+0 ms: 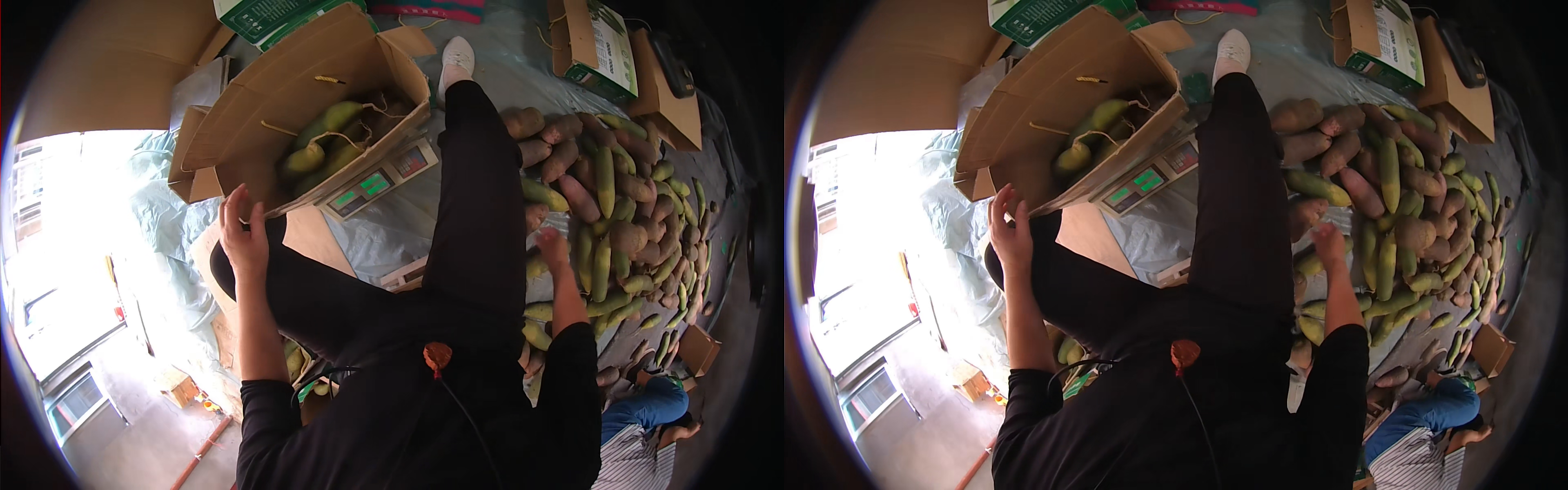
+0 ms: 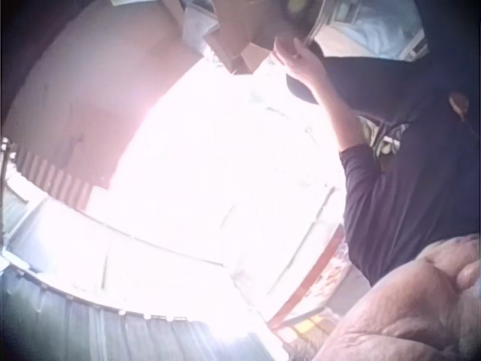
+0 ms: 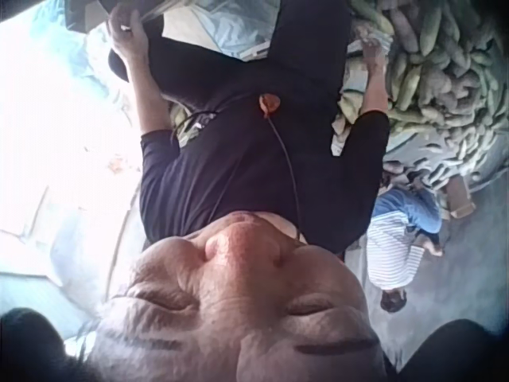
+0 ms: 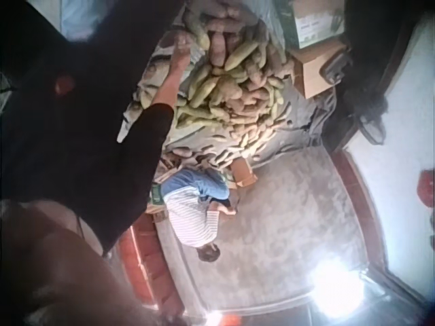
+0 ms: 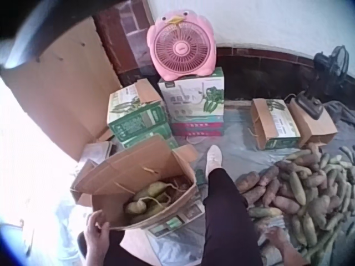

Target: Sorting and weighing papayas into cardboard boxes on a floor-based scale.

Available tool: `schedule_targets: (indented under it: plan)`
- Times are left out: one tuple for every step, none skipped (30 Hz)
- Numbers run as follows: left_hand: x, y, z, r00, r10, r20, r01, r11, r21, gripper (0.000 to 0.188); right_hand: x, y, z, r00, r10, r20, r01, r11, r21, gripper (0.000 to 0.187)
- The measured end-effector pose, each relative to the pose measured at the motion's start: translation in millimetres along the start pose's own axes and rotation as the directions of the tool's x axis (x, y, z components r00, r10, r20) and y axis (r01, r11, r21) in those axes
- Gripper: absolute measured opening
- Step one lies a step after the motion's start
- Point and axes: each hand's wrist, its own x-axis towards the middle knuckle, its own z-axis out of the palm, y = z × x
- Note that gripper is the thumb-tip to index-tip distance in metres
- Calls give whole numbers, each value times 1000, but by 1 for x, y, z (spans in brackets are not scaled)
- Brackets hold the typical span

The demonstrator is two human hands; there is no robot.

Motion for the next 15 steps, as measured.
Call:
schedule_targets:
  plan:
    - [-1, -9, -10, 996, -84, -44, 82, 996, -30, 33, 23, -34, -15, 994, -95, -44, 99, 991, 88, 27]
    - [5, -13, -9, 986, -154, -69, 146, 984, -104, 37, 46, -38, -33, 987, -123, -104, 141, 972, 189, 25]
    - [12, -17, -8, 970, -227, -85, 219, 971, -91, 39, 67, -42, -48, 976, -145, -163, 187, 939, 288, 23]
    - [17, -21, -17, 960, -273, -64, 272, 962, -26, 39, 85, -77, -62, 988, -96, -120, 123, 962, 242, 23]
    - [19, -26, -33, 943, -328, -61, 331, 942, 54, 40, 98, -138, -82, 996, -61, -67, 73, 977, 198, 23]
    - [25, -32, -39, 941, -331, -76, 336, 940, 56, 40, 104, -182, -104, 979, -174, -102, 191, 961, 201, 24]
    - [31, -40, -40, 933, -359, 8, 355, 928, 116, 41, 107, -220, -122, 951, -277, -138, 300, 934, 196, 25]
    - [37, -47, -46, 917, -388, 89, 368, 912, 181, 42, 107, -258, -141, 938, -316, -141, 336, 928, 158, 26]
    - [40, -68, -45, 898, -414, 150, 390, 906, 165, 45, 105, -294, -154, 923, -353, -151, 371, 921, 119, 27]
    - [45, -81, -49, 875, -443, 194, 404, 890, 210, 44, 109, -325, -154, 892, -426, -150, 446, 884, 141, 29]
    - [48, -89, -51, 846, -476, 241, 419, 872, 253, 44, 110, -352, -153, 857, -495, -144, 514, 843, 157, 31]
    - [52, -91, -50, 823, -481, 302, 426, 874, 231, 47, 103, -380, -156, 855, -500, -141, 518, 842, 152, 31]
    - [56, -95, -50, 819, -494, 292, 440, 867, 232, 47, 95, -411, -159, 851, -522, -54, 524, 851, 36, 34]
    - [62, -99, -46, 733, -550, 400, 495, 835, 241, 48, 93, -429, -160, 846, -531, 36, 532, 842, -84, 38]
    - [66, -103, -43, 630, -596, 498, 549, 796, 257, 49, 97, -438, -155, 836, -546, 52, 548, 832, -87, 38]
